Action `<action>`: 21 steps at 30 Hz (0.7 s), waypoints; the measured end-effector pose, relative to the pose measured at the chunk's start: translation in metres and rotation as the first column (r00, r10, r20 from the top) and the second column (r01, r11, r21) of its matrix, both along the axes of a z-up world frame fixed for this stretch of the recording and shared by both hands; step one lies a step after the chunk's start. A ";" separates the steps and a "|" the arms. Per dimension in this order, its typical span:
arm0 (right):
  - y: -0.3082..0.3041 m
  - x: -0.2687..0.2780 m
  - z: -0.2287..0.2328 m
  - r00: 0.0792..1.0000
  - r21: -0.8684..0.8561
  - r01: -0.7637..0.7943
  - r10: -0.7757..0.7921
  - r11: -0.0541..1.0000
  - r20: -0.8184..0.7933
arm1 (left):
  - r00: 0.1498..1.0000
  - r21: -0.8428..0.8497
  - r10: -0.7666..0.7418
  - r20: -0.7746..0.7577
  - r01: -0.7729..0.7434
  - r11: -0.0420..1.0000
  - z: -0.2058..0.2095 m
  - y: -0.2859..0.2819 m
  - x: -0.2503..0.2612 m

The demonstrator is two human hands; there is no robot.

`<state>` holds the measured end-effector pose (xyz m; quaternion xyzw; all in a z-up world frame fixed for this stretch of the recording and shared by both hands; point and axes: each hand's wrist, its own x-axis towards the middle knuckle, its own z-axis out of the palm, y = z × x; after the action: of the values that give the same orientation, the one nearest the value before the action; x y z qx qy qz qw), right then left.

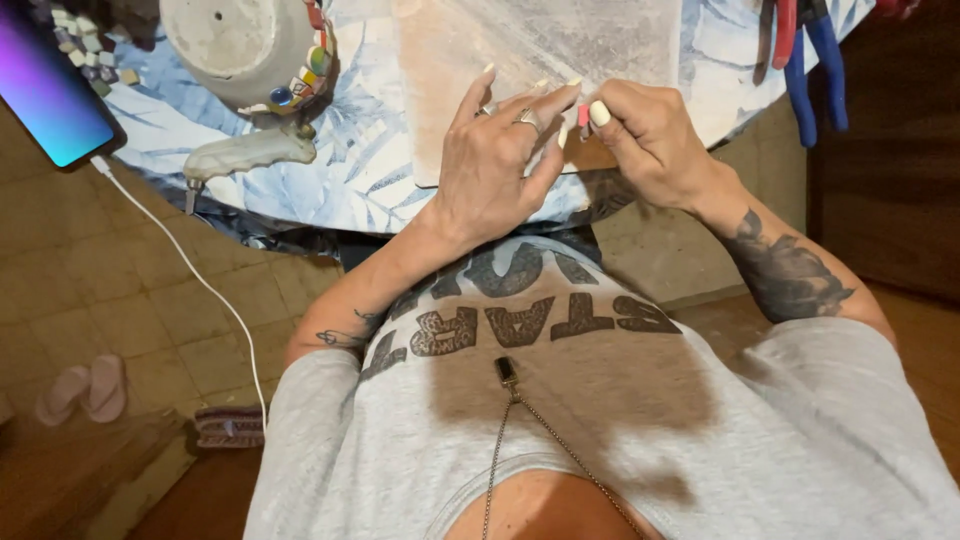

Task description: Sanding the edges of small mosaic tiles against a flat abrasive sheet on a workbench.

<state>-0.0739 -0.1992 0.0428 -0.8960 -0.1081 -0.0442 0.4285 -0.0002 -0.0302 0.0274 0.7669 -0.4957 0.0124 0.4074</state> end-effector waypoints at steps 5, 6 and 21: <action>0.006 0.004 0.006 0.999 -0.008 -0.039 0.039 0.999 0.037 | 0.999 -0.063 0.011 -0.036 -0.014 0.998 -0.002 0.001 0.000; 0.006 0.004 0.005 0.999 -0.008 -0.041 0.041 0.999 0.036 | 0.999 -0.063 0.013 -0.037 -0.016 0.998 -0.002 0.001 -0.001; 0.009 0.005 -0.002 0.956 0.275 0.102 -0.017 0.956 -0.293 | 0.992 -0.261 0.128 0.016 -0.119 0.958 0.002 0.004 -0.002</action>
<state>-0.0690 -0.1899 0.0405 -0.8241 -0.0097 0.0584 0.5633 -0.0024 -0.0267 0.0294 0.7360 -0.4476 0.1152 0.4947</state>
